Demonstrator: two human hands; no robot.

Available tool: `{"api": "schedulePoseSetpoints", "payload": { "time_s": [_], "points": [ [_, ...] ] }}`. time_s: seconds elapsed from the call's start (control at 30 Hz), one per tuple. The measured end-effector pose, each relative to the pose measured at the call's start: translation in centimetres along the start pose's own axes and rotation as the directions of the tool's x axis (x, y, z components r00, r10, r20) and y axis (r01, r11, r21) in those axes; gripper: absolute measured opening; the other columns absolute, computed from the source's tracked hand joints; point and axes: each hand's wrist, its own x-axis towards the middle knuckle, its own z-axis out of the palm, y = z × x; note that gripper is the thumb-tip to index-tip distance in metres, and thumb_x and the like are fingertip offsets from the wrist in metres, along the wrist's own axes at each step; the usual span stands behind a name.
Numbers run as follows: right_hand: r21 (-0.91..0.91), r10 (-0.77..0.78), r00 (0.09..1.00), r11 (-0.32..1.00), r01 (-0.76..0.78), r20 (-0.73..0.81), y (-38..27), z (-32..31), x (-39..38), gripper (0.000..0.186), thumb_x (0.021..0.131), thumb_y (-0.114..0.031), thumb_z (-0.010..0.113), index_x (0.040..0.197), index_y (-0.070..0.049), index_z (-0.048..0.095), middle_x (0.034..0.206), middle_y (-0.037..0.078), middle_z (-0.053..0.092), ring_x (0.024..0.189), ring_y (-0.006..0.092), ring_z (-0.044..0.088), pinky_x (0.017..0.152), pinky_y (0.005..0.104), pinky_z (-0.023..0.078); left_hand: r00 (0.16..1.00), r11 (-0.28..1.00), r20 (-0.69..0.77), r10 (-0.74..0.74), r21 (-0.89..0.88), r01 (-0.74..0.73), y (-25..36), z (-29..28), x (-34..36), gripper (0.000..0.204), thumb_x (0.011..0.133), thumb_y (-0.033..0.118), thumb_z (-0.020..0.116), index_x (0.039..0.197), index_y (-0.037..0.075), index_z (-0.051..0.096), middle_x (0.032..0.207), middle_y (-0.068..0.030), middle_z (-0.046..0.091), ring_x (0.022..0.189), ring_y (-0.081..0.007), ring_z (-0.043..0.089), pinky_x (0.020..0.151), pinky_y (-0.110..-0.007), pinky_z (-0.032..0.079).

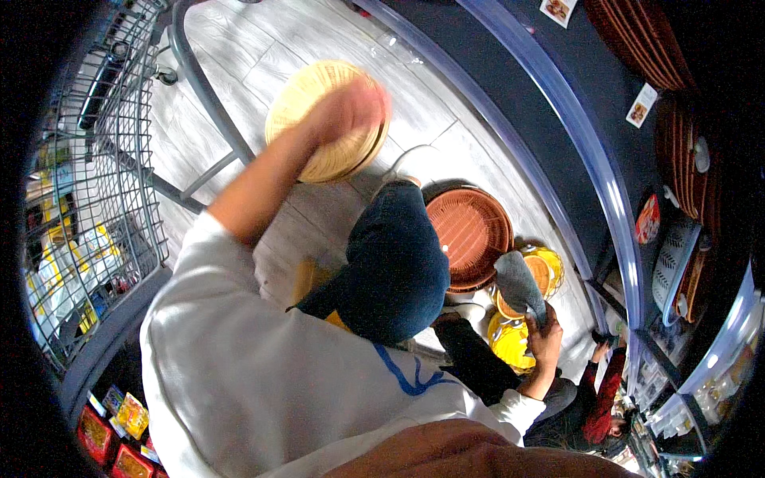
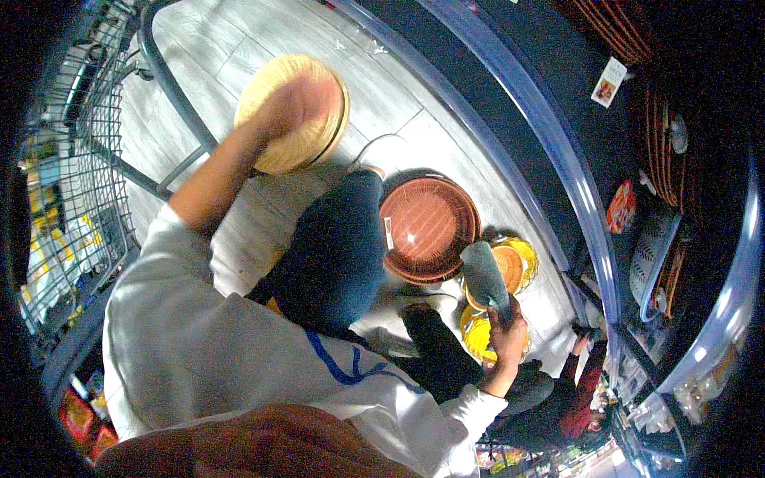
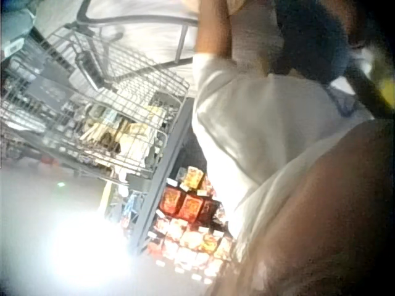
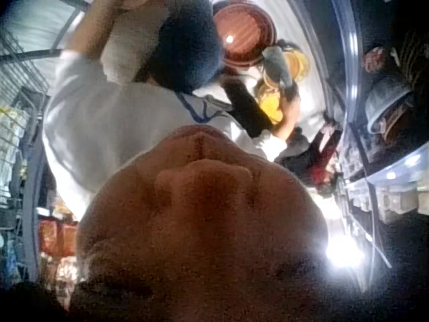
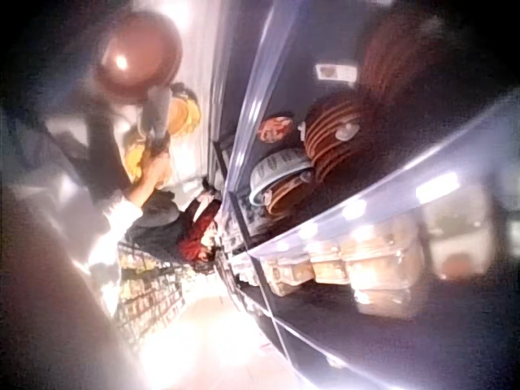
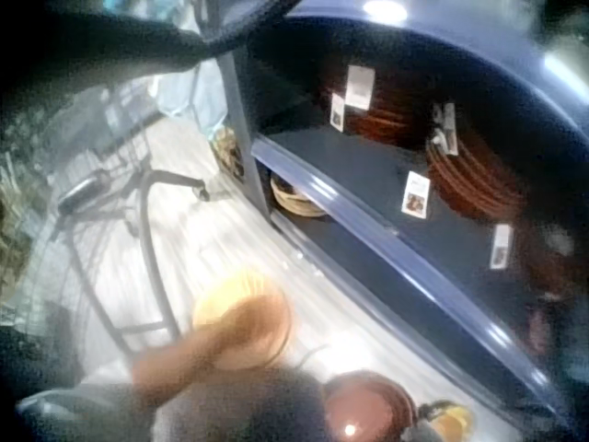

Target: The person sits on the floor in a store aisle and wipes several woven and plastic baskets with a cloth. They pick up each basket, wipe the interior and exterior surfaces, and place them back on the shelf or on their lap.

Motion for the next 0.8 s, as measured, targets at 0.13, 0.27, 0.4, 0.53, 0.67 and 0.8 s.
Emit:
{"api": "schedulePoseSetpoints", "payload": {
  "time_s": [0.13, 0.27, 0.4, 0.53, 0.67, 0.8],
  "points": [
    [0.104, 0.365, 0.910, 0.915, -0.390, 0.197, -3.0, -1.2, 2.2, 0.043, 0.080, -0.016, 0.067, 0.116, 0.004, 0.052, 0.083, 0.013, 0.065, 0.069, 0.0198, 0.061, 0.065, 0.0317, 0.050, 0.832, 0.888, -0.541, -0.120, -0.434, -0.154, 9.6, -2.7, 12.9, 0.068, 0.080, 0.049, 0.057, 0.125, 0.001, 0.044, 0.126, -0.0226, 0.048, 0.114, -0.0353, 0.049, 0.091, -0.050, 0.042],
    [0.208, 0.262, 0.963, 0.940, -0.270, 0.066, -1.0, 0.6, 2.2, 0.041, 0.081, -0.016, 0.068, 0.114, 0.004, 0.054, 0.088, 0.014, 0.065, 0.081, 0.0194, 0.060, 0.077, 0.0320, 0.048, 0.854, 0.930, -0.516, 0.062, -0.280, -0.237, 13.9, -1.1, 19.3, 0.085, 0.079, 0.063, 0.051, 0.136, 0.003, 0.032, 0.137, -0.0200, 0.038, 0.127, -0.0363, 0.036, 0.101, -0.055, 0.030],
    [0.087, 0.280, 0.958, 0.955, -0.284, 0.063, 0.1, 0.8, 3.0, 0.039, 0.081, -0.015, 0.068, 0.111, 0.005, 0.055, 0.090, 0.012, 0.065, 0.081, 0.0177, 0.060, 0.076, 0.0307, 0.047, 0.911, 0.965, -0.410, 0.053, -0.214, -0.152, 11.6, -7.7, 26.9, 0.077, 0.084, 0.065, 0.035, 0.136, 0.009, 0.037, 0.141, -0.0154, 0.036, 0.129, -0.0374, 0.033, 0.104, -0.059, 0.023],
    [0.210, 0.255, 0.966, 0.944, -0.256, 0.032, 2.4, 1.8, 2.2, 0.040, 0.081, -0.016, 0.068, 0.112, 0.005, 0.054, 0.092, 0.012, 0.065, 0.081, 0.0177, 0.059, 0.075, 0.0309, 0.047, 0.965, 0.905, -0.260, 0.043, -0.399, -0.148, 9.2, -7.8, 30.9, 0.062, 0.087, 0.055, 0.037, 0.130, 0.011, 0.040, 0.130, -0.0137, 0.043, 0.123, -0.0339, 0.035, 0.101, -0.052, 0.026],
    [0.307, 0.367, 0.925, 0.873, -0.378, 0.097, 4.1, 1.9, 1.7, 0.041, 0.081, -0.016, 0.068, 0.111, 0.007, 0.054, 0.091, 0.012, 0.064, 0.080, 0.0173, 0.058, 0.074, 0.0302, 0.047, 0.869, 0.790, -0.474, 0.144, -0.473, -0.389, 6.2, -9.7, 33.5, 0.033, 0.092, 0.027, 0.044, 0.118, 0.007, 0.049, 0.115, -0.0144, 0.054, 0.107, -0.0341, 0.053, 0.091, -0.048, 0.047],
    [0.244, 0.298, 0.955, 0.926, -0.289, 0.001, 2.8, 2.3, 0.8, 0.042, 0.081, -0.016, 0.068, 0.111, 0.009, 0.053, 0.088, 0.013, 0.064, 0.078, 0.0161, 0.058, 0.072, 0.0296, 0.047, 0.865, 0.779, -0.457, 0.206, -0.458, -0.427, 6.9, -4.9, 29.2, 0.030, 0.093, 0.014, 0.040, 0.121, 0.006, 0.045, 0.117, -0.0157, 0.050, 0.106, -0.0352, 0.052, 0.085, -0.051, 0.051]
  ]
}}
